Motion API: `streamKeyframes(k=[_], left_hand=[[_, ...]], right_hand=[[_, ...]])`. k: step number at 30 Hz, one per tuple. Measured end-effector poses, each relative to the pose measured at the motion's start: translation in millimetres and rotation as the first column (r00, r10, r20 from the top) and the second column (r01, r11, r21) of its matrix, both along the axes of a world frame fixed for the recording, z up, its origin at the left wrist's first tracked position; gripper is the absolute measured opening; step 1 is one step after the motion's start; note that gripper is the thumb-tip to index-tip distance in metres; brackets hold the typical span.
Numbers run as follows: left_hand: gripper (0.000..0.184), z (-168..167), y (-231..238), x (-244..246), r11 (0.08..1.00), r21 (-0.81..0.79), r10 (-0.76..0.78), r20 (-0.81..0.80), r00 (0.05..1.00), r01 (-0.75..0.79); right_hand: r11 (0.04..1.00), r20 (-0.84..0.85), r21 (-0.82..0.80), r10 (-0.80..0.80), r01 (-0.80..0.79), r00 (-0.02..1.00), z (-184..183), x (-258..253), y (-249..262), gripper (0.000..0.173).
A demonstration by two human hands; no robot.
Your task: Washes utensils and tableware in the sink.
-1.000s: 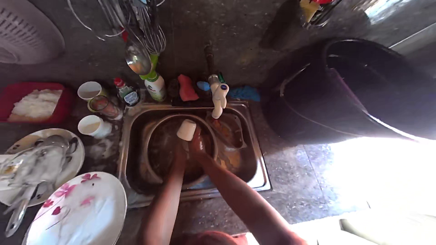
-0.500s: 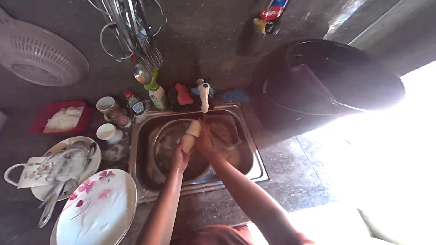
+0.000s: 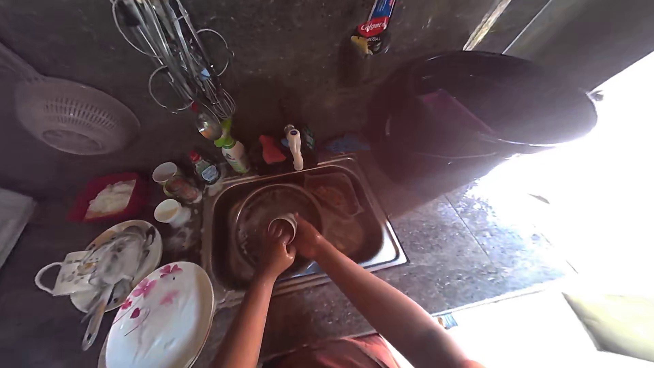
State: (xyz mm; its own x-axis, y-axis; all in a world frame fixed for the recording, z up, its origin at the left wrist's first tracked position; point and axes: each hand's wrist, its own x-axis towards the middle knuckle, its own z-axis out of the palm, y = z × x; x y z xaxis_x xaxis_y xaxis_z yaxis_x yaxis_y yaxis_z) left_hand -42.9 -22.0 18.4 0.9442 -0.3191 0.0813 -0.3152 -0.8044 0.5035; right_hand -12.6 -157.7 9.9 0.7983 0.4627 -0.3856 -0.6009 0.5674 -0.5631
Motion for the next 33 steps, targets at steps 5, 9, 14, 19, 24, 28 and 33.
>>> streamKeyframes(k=[5, 9, 14, 19, 24, 28, 33], left_hand=[[0.055, -21, 6, -11, 0.897, -0.443, 0.222, 0.451, 0.864, 0.001], [0.089, -20, 20, -12, 0.832, -0.534, 0.276, 0.164, 0.947, -0.15], [0.102, -24, 9, -9, 0.597, -0.723, 0.174, -0.305, 0.936, -0.347], [0.068, -37, 7, -8, 0.917, -0.394, 0.168, 0.24, 0.956, -0.062], [0.094, -22, -7, -21, 0.939, -0.341, 0.01, 0.174, 0.985, 0.051], [0.065, -19, 4, -1, 0.941, -0.051, 0.295, -0.357, 0.886, -0.334], [0.1, -85, 31, 34, 0.89, 0.402, 0.411, -0.509, 0.756, -0.213]], right_hand=[[0.983, -0.29, 0.183, 0.05, 0.004, 0.956, -8, -1, -3, 0.062], [0.983, -0.326, 0.17, 0.125, -0.071, 0.937, -2, 1, -9, 0.071], [0.925, -0.065, -0.164, 0.338, -0.344, 0.939, -8, 4, -11, 0.082], [0.92, 0.21, -0.198, 0.378, -0.339, 0.902, -2, -9, -47, 0.068], [0.835, 0.117, -0.55, 0.082, -0.005, 0.99, 24, -19, -81, 0.036], [0.45, 0.151, -0.878, -0.066, 0.165, 0.986, 24, -8, -201, 0.039], [0.084, -0.043, -0.996, -0.266, -0.021, 0.963, 22, 3, -352, 0.041]])
